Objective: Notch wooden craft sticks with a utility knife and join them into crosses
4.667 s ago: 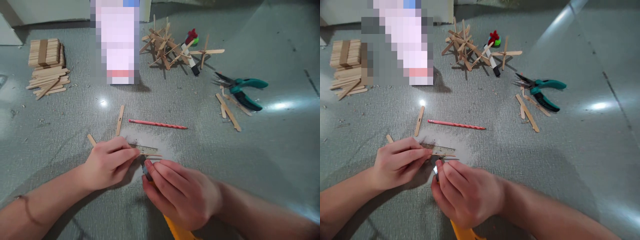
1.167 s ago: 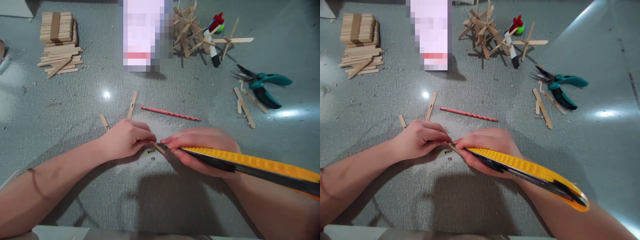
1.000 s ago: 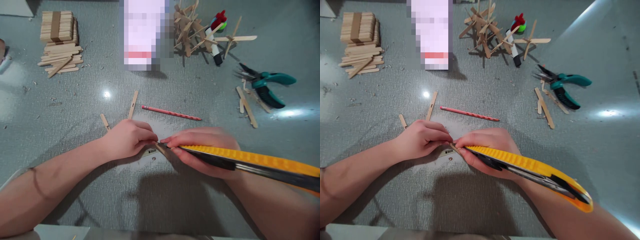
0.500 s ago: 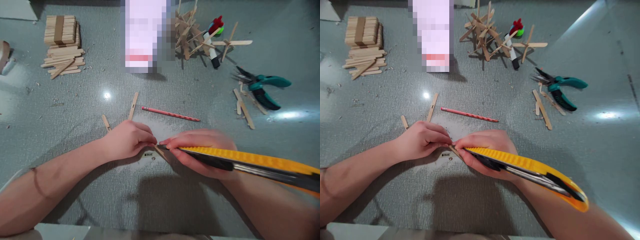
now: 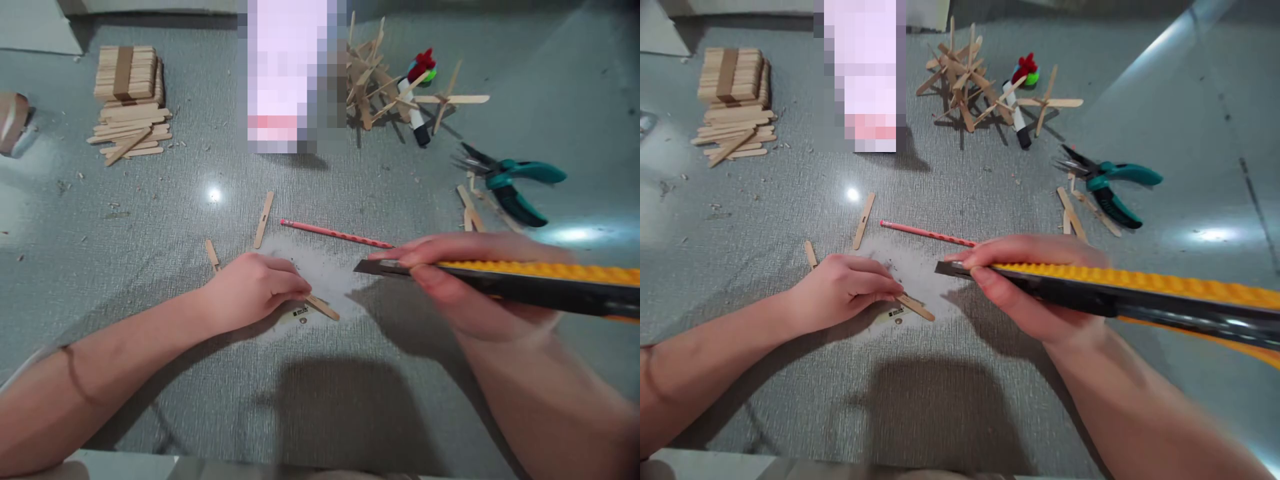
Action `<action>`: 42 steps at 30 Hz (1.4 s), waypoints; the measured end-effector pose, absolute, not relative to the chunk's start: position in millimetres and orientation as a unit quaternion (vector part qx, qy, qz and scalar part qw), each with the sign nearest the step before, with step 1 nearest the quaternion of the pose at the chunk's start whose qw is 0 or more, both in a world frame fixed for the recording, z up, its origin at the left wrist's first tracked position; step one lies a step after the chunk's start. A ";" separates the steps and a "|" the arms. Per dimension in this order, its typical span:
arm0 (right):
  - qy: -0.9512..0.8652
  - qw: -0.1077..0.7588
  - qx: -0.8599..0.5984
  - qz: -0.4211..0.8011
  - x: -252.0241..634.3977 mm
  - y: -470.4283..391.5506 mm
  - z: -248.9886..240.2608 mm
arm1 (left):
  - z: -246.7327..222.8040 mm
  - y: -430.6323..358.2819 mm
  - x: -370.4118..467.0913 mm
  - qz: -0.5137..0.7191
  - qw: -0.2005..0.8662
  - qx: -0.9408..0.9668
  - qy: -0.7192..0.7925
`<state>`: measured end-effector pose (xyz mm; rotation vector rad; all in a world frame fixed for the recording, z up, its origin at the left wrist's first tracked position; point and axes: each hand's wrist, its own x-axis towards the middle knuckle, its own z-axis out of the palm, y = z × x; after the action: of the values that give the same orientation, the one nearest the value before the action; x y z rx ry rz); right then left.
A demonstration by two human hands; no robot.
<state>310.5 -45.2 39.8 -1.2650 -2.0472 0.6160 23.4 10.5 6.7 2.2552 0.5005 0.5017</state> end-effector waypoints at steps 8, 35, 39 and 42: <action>-0.675 0.398 -0.543 0.304 268.9 -50.9 19.2 | 4.1 18.0 27.1 0.183 0.261 0.925 0.209; -0.744 0.368 -0.495 0.257 258.3 -51.8 9.1 | 10.5 3.7 23.7 0.142 0.075 0.973 0.168; -0.753 0.361 -0.487 0.257 259.1 -50.0 7.5 | 9.9 3.0 23.8 0.151 0.076 0.971 0.169; -0.757 0.358 -0.481 0.259 259.8 -49.7 6.3 | 10.3 2.8 23.2 0.150 0.083 0.970 0.169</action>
<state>259.8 -49.7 6.3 -1.2403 -1.9537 0.6684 23.2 2.8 10.3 2.8973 0.5058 0.4479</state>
